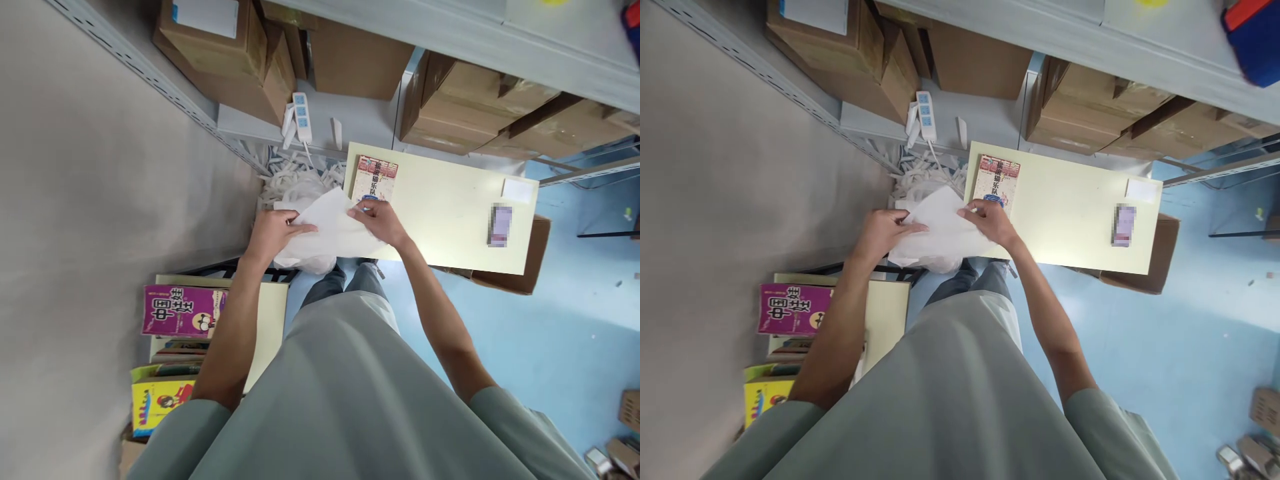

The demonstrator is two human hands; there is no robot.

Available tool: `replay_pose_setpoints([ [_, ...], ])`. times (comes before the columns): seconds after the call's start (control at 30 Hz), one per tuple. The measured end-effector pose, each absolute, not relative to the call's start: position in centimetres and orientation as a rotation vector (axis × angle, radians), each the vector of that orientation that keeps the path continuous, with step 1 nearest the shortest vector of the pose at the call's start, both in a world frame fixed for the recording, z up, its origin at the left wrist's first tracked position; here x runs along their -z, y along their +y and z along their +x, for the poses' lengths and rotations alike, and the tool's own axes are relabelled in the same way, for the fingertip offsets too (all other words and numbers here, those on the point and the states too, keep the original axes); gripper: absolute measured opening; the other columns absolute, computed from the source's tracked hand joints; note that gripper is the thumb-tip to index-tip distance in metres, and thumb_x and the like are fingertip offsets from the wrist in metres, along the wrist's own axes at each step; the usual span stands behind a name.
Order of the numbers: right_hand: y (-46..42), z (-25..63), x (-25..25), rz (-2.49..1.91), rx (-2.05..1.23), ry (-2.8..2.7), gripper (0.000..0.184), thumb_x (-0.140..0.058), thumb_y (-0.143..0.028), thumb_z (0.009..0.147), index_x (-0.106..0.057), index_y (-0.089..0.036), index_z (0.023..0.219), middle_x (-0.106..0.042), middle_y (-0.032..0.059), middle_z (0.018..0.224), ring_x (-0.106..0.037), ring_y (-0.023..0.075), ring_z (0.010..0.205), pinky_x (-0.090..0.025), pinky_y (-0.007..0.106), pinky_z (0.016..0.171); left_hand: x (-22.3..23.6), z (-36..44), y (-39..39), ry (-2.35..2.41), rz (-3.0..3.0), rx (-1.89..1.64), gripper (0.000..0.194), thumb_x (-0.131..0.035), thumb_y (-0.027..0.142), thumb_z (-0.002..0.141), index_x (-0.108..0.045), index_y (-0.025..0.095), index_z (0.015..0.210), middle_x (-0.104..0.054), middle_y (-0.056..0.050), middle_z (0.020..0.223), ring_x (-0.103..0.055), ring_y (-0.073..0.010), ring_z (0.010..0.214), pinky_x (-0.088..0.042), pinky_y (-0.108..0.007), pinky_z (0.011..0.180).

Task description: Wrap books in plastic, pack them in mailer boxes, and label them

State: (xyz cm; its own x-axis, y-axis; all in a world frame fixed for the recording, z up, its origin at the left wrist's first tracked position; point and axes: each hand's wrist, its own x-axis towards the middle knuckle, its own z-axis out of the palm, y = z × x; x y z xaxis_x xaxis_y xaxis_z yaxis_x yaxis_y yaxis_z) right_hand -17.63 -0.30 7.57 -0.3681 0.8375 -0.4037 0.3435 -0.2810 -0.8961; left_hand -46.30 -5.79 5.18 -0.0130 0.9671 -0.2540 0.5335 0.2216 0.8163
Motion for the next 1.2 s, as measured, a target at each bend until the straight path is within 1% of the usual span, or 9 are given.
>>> replay_pose_setpoints([
  [0.1,-0.7,-14.7,-8.8,-1.476,-1.758,-1.658,0.052,-0.085,-0.071,0.078,-0.07,-0.021,0.076,-0.036,-0.0082,0.052,-0.029,0.0089,0.049,-0.019,0.027,0.049,-5.0,-45.3,-4.9,1.564,1.47,-0.592,0.039,-0.091,0.056,0.069,-0.071,0.023,0.065,-0.065,-0.003,0.065,-0.058,-0.0218,0.073,-0.039,-0.03,0.067],
  [0.23,-2.0,-11.8,-9.5,-1.573,-1.689,-1.565,0.054,-0.081,-0.073,0.08,-0.073,-0.02,0.079,-0.038,-0.0075,0.053,-0.028,0.0084,0.049,-0.019,0.027,0.046,-4.5,-43.0,-3.9,1.418,1.537,-0.529,0.024,-0.087,0.047,0.074,-0.078,0.025,0.073,-0.076,-0.006,0.079,-0.067,-0.0276,0.081,-0.046,-0.034,0.076],
  [0.33,-3.1,-9.7,-9.6,-1.661,-1.613,-1.386,0.056,-0.078,-0.076,0.08,-0.074,-0.02,0.082,-0.046,-0.0058,0.055,-0.033,0.0089,0.048,-0.021,0.026,0.044,-3.8,-40.3,-3.3,1.3,1.443,-0.549,0.019,-0.082,0.04,0.08,-0.076,0.022,0.079,-0.077,-0.007,0.082,-0.07,-0.027,0.083,-0.048,-0.033,0.08],
  [0.5,-4.5,-5.9,-9.6,-1.765,-1.515,-1.175,0.056,-0.077,-0.076,0.079,-0.073,-0.02,0.082,-0.048,-0.0055,0.054,-0.035,0.0094,0.046,-0.023,0.026,0.044,-3.0,-34.9,-1.8,1.22,1.239,-0.599,0.027,-0.071,0.047,0.094,-0.067,0.021,0.094,-0.067,-0.002,0.075,-0.063,-0.0208,0.073,-0.048,-0.029,0.072],
  [0.67,-5.1,-1.0,-9.5,-1.881,-1.366,-1.053,0.056,-0.078,-0.075,0.079,-0.077,-0.02,0.088,-0.044,-0.0069,0.051,-0.034,0.0103,0.044,-0.025,0.028,0.044,-2.7,-31.8,0.3,1.165,1.556,-0.396,0.039,-0.087,0.034,0.072,-0.074,0.022,0.107,-0.076,-0.007,0.099,-0.07,-0.028,0.091,-0.05,-0.032,0.08],
  [0.83,-5.0,5.3,-8.2,-1.962,-1.307,-1.101,0.054,-0.073,-0.073,0.084,-0.077,-0.019,0.089,-0.035,-0.0094,0.042,-0.029,0.0109,0.04,-0.024,0.03,0.043,-0.9,-30.7,2.4,1.235,1.69,-0.246,0.035,-0.078,0.013,0.062,-0.077,0.023,0.096,-0.078,-0.009,0.095,-0.069,-0.0289,0.084,-0.048,-0.033,0.077],
  [0.97,-5.1,10.4,-6.2,-2.011,-1.221,-1.067,0.054,-0.07,-0.073,0.086,-0.076,-0.02,0.09,-0.036,-0.0095,0.041,-0.032,0.0123,0.039,-0.027,0.03,0.045,0.6,-28.2,3.4,1.299,1.463,-0.28,0.004,-0.072,0.025,0.074,-0.07,0.022,0.073,-0.07,-0.003,0.075,-0.063,-0.0236,0.073,-0.045,-0.03,0.072],
  [1.07,-5.2,13.9,-4.9,-2.05,-1.213,-1.06,0.056,-0.067,-0.077,0.086,-0.073,-0.021,0.088,-0.039,-0.0086,0.041,-0.035,0.0137,0.038,-0.03,0.031,0.045,1.1,-24.8,3.5,1.435,1.306,-0.374,0.023,-0.069,0.036,0.084,-0.064,0.022,0.066,-0.061,-0.001,0.065,-0.056,-0.0209,0.067,-0.04,-0.03,0.068],
  [1.2,-5.0,18.6,-3.4,-2.169,-1.158,-1.104,0.062,-0.059,-0.083,0.089,-0.069,-0.021,0.09,-0.048,-0.0061,0.044,-0.041,0.0153,0.038,-0.035,0.031,0.047,1.5,-20.5,4.3,1.557,1.393,-0.456,0.025,-0.073,0.039,0.085,-0.065,0.023,0.068,-0.064,-0.003,0.066,-0.058,-0.0222,0.07,-0.039,-0.03,0.071],
])
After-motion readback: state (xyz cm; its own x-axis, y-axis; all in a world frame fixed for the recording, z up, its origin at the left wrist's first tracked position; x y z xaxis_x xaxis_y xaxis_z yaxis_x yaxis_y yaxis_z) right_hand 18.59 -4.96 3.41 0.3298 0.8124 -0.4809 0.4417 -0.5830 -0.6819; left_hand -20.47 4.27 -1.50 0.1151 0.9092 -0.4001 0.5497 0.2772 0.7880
